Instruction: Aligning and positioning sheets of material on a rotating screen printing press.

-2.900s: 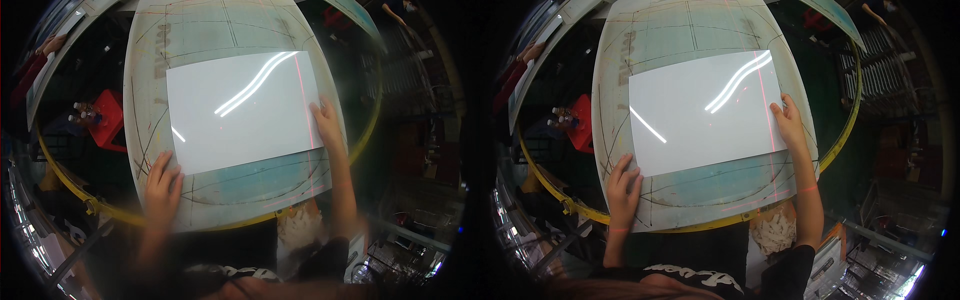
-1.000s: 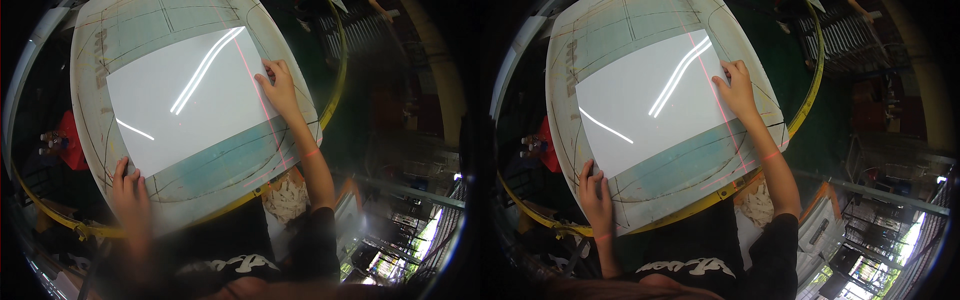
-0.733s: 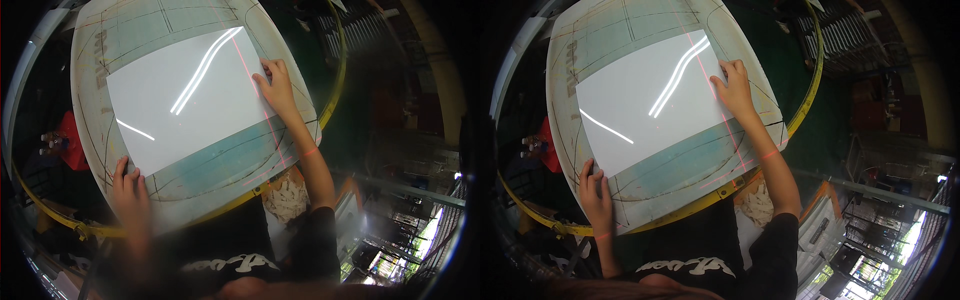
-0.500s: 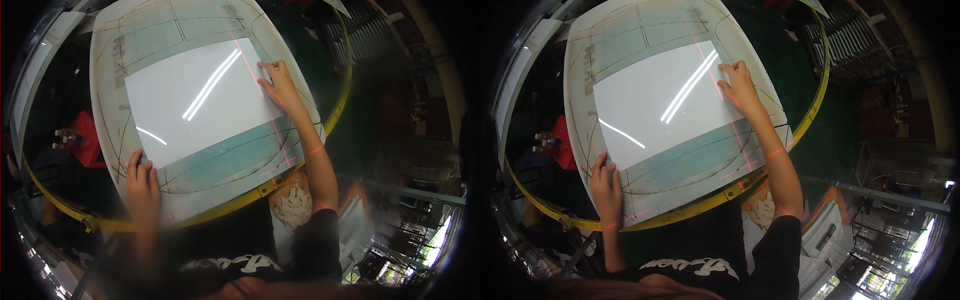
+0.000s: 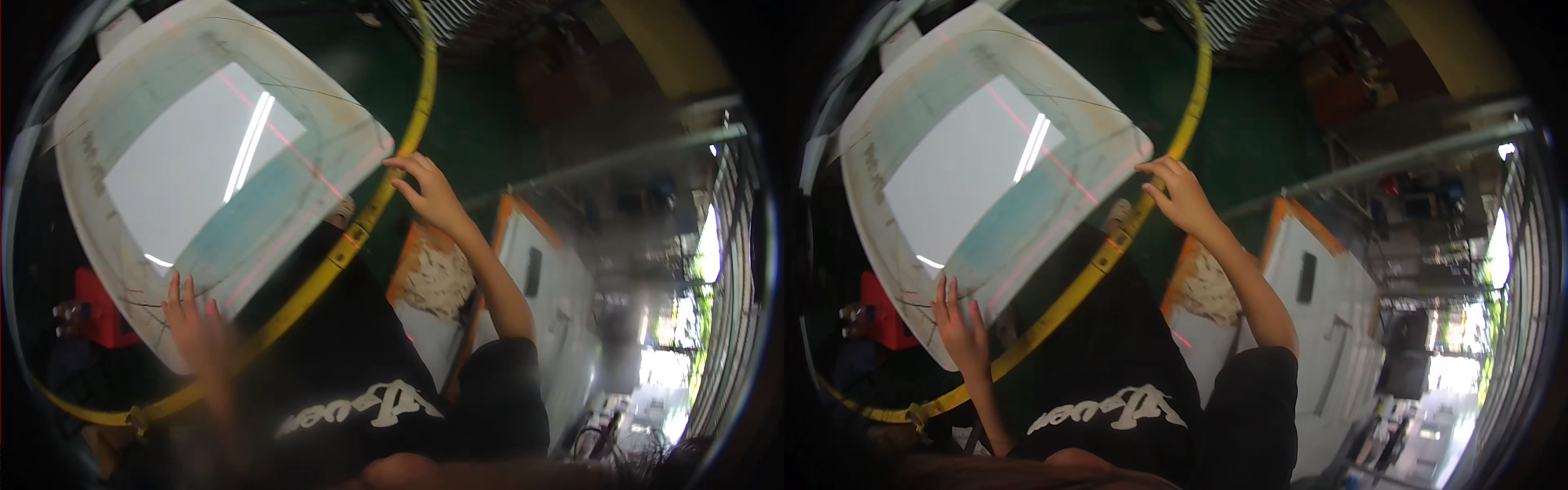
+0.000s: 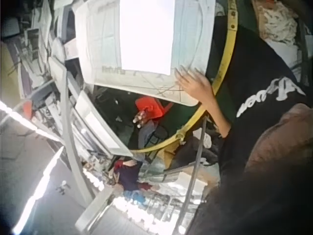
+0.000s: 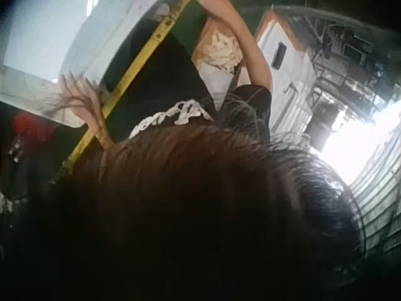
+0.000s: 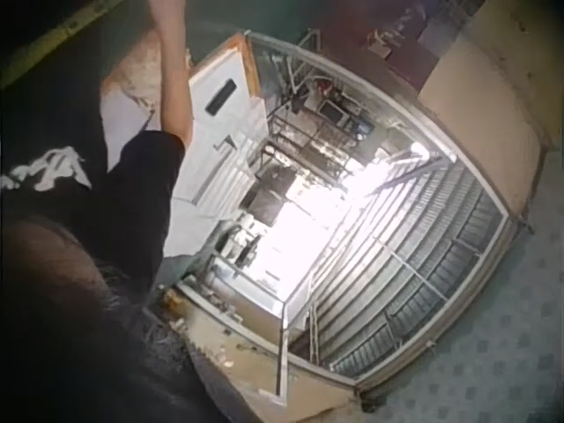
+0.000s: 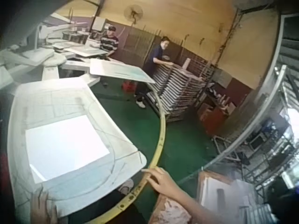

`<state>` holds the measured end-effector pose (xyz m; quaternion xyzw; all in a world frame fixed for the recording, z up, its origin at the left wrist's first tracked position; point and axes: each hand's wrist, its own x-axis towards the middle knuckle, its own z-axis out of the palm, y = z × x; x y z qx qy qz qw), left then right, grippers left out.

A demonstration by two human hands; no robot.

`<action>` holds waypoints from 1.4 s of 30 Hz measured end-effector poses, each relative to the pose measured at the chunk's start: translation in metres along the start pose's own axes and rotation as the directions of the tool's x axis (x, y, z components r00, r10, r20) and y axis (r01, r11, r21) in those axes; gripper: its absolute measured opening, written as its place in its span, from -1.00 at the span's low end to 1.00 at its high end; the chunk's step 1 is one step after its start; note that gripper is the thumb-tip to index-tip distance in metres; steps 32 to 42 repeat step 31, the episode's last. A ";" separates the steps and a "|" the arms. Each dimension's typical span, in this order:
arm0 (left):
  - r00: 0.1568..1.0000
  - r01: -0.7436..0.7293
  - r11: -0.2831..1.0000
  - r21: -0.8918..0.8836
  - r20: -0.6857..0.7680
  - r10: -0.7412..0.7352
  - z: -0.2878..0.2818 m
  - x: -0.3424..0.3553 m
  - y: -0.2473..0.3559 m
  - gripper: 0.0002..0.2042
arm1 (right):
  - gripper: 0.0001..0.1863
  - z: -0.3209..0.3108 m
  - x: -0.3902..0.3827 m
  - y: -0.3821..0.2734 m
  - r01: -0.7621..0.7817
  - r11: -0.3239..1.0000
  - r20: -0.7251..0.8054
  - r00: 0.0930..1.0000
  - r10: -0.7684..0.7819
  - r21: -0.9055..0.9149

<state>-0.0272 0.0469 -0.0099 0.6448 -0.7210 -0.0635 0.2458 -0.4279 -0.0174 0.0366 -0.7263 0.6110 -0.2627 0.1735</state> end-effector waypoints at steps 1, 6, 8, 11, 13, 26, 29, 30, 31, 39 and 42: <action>0.996 -0.091 0.995 -0.029 -0.024 0.090 0.005 -0.004 0.001 -0.57 | -0.70 -0.013 -0.030 0.004 -0.045 0.999 -0.007 0.999 0.045 -0.025; 0.968 -0.246 0.966 -0.084 0.032 0.250 0.017 -0.004 0.034 -0.56 | -0.68 -0.036 -0.186 0.030 -0.538 0.827 0.131 0.842 0.523 0.161; 0.957 -0.283 0.953 -0.103 0.039 0.289 0.014 -0.005 0.051 -0.56 | -0.62 -0.037 -0.230 0.021 -0.549 0.832 0.142 0.820 0.554 -0.076; 0.941 -0.330 0.934 -0.138 0.033 0.337 0.012 -0.009 0.073 -0.55 | -0.58 -0.030 -0.273 0.006 -0.487 0.839 0.069 0.854 0.516 -0.243; 0.931 -0.343 0.918 -0.199 0.054 0.360 0.010 -0.014 0.086 -0.55 | -0.56 -0.024 -0.290 -0.002 -0.490 0.836 0.024 0.860 0.510 -0.246; 0.889 -0.420 0.893 -0.162 0.127 0.441 0.018 -0.040 0.094 -0.55 | -0.63 -0.006 -0.305 -0.008 -0.478 0.877 -0.234 0.859 0.456 -0.044; 0.881 -0.438 0.887 -0.146 0.126 0.456 0.018 -0.040 0.095 -0.54 | -0.63 -0.002 -0.308 -0.007 -0.448 0.891 -0.262 0.871 0.416 -0.075; 0.874 -0.440 0.882 -0.168 0.143 0.464 0.019 -0.041 0.096 -0.53 | -0.63 -0.001 -0.310 -0.007 -0.449 0.887 -0.280 0.870 0.407 -0.105; 0.868 -0.442 0.878 -0.184 0.160 0.470 0.021 -0.043 0.096 -0.53 | -0.64 0.001 -0.312 -0.008 -0.473 0.875 -0.291 0.855 0.428 -0.102; 0.868 -0.442 0.878 -0.184 0.160 0.470 0.021 -0.043 0.096 -0.53 | -0.64 0.001 -0.312 -0.008 -0.473 0.875 -0.291 0.855 0.428 -0.102; 0.868 -0.442 0.878 -0.184 0.160 0.470 0.021 -0.043 0.096 -0.53 | -0.64 0.001 -0.312 -0.008 -0.473 0.875 -0.291 0.855 0.428 -0.102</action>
